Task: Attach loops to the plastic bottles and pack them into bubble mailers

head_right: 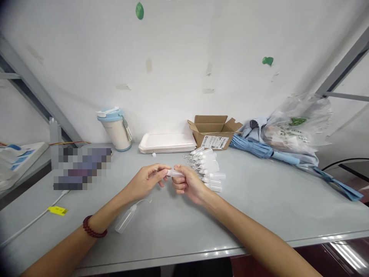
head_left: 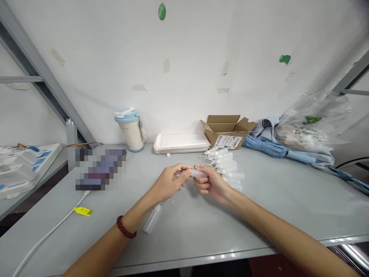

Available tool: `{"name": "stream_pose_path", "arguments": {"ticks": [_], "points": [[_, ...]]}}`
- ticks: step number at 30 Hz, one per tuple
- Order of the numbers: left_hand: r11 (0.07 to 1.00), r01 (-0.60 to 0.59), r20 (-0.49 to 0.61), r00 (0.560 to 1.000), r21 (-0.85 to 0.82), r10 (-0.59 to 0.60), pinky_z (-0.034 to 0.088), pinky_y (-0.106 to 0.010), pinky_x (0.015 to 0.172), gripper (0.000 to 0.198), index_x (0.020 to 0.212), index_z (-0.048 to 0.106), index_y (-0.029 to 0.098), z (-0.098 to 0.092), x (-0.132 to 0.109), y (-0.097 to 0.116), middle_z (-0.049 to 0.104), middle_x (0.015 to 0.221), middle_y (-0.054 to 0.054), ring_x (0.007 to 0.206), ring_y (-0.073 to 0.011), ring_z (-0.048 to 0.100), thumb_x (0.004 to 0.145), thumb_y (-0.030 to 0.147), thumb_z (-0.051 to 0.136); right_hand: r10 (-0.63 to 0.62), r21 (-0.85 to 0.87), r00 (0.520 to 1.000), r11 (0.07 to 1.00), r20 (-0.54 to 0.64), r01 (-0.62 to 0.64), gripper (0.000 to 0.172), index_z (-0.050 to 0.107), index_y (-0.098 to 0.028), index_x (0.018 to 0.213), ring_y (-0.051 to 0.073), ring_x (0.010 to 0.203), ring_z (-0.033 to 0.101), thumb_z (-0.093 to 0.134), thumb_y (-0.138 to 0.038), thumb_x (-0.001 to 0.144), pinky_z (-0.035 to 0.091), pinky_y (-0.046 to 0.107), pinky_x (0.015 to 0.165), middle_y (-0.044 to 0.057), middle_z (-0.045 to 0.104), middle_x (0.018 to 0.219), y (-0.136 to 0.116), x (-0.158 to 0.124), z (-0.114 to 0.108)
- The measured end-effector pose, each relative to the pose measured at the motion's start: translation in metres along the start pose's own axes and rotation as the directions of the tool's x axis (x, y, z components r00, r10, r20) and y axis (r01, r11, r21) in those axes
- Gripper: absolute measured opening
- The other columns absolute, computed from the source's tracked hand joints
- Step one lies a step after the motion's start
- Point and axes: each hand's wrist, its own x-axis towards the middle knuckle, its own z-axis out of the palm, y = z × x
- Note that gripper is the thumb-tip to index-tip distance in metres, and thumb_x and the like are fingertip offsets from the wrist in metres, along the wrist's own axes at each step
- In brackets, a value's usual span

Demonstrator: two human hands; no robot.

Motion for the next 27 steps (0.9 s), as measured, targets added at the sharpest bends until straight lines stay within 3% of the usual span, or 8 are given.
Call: {"name": "stream_pose_path", "arguments": {"ticks": [5,11,15,22,27], "points": [[0.996,0.086,0.026,0.996,-0.007,-0.086,0.042,-0.023,0.052,0.046,0.062,0.055,0.014,0.0008,-0.001,0.0036,0.055,0.055,0.0,0.05,-0.0111,0.053,0.088,0.049,0.042,0.003,-0.041,1.0,0.999,-0.01,-0.004,0.028,0.032,-0.022,0.07,0.006,0.045,0.009,0.055,-0.036,0.08,0.012,0.019,0.041,-0.011,0.015,0.051,-0.001,-0.0019,0.0048],[0.998,0.033,0.047,0.998,-0.047,-0.031,0.046,-0.025,0.062,0.024,0.081,0.061,0.014,-0.0002,-0.0031,0.0072,0.06,0.069,-0.001,0.064,-0.0127,0.057,0.083,0.037,0.054,-0.014,-0.062,0.999,0.998,-0.029,0.012,0.031,0.03,-0.023,0.07,0.006,0.046,0.009,0.056,-0.036,0.08,0.013,0.02,0.042,-0.011,0.013,0.052,-0.0008,-0.0012,0.0032],[0.992,0.039,0.036,0.999,-0.117,-0.035,0.049,-0.026,0.064,0.025,0.09,0.061,0.014,0.0,-0.001,0.0062,0.062,0.082,-0.003,0.066,-0.0126,0.057,0.08,0.037,0.058,-0.053,-0.104,0.998,0.993,-0.031,0.05,0.03,0.03,-0.023,0.07,0.006,0.045,0.011,0.054,-0.038,0.082,0.015,0.02,0.042,-0.011,0.014,0.053,-0.002,-0.0008,0.0022],[0.949,0.191,0.115,0.979,-0.25,-0.166,0.046,-0.024,0.049,0.041,0.068,0.058,0.013,-0.0021,0.0003,0.0041,0.055,0.064,-0.002,0.053,-0.0115,0.054,0.084,0.05,0.049,-0.187,-0.257,0.981,0.952,-0.059,0.166,0.02,0.037,-0.024,0.079,0.006,0.044,0.017,0.052,-0.037,0.082,0.021,0.019,0.043,-0.012,0.018,0.051,-0.0011,-0.0002,-0.0001],[0.981,0.098,0.091,0.992,-0.166,-0.084,0.046,-0.026,0.059,0.028,0.07,0.059,0.014,-0.0029,-0.0023,0.0086,0.056,0.061,0.0,0.057,-0.0115,0.054,0.081,0.04,0.057,-0.185,-0.277,0.981,0.947,-0.049,0.165,0.021,0.036,-0.024,0.08,0.006,0.044,0.017,0.051,-0.039,0.083,0.021,0.019,0.043,-0.012,0.018,0.05,0.0016,-0.0005,0.0006]]}}
